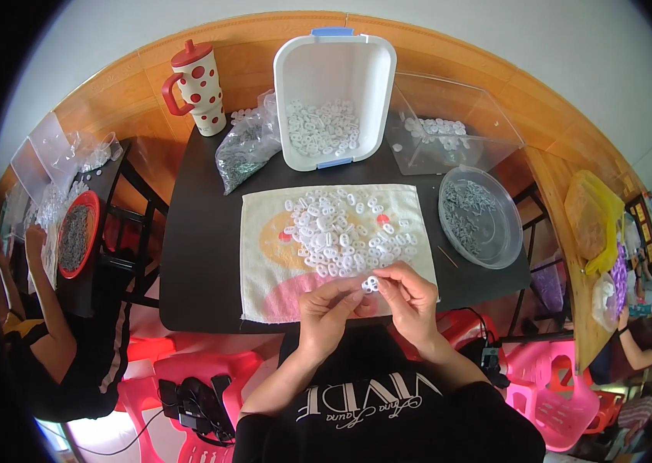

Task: Assembling small white plastic pieces at a table.

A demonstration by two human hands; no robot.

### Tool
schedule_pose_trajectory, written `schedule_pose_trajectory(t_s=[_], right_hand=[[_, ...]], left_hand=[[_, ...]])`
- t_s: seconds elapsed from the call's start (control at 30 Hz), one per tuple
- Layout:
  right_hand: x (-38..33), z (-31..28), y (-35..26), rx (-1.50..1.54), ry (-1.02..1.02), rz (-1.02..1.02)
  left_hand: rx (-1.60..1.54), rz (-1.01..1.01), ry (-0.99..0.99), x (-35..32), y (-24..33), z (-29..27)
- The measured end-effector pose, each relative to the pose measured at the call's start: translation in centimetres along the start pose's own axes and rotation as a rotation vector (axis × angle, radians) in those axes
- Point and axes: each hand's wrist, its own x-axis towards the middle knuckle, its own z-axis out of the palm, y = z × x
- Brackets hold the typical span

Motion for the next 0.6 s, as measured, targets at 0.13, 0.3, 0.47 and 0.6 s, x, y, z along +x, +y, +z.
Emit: schedule_pose_trajectory(t_s=[0.13, 0.3, 0.47, 0.6], right_hand=[[0.1, -0.4, 0.3, 0.040, -0.038, -0.018], [0.5, -1.3, -0.1, -0.048, -0.199, -0.010], [0.9, -1.5, -0.5, -0.005, -0.242, 0.022], [0.8, -1.3, -0.6, -0.003, -0.198, -0.004]], left_hand=[[0.004, -0.024, -0.079, 0.4, 0.2, -1.1], [0.093, 0.044, -0.130, 0.5, 0.5, -1.2], [0.068, 0.035, -0.133, 0.5, 0.6, -1.1], [0.026, 0.082, -0.102, 0.4, -0.1, -0.9]])
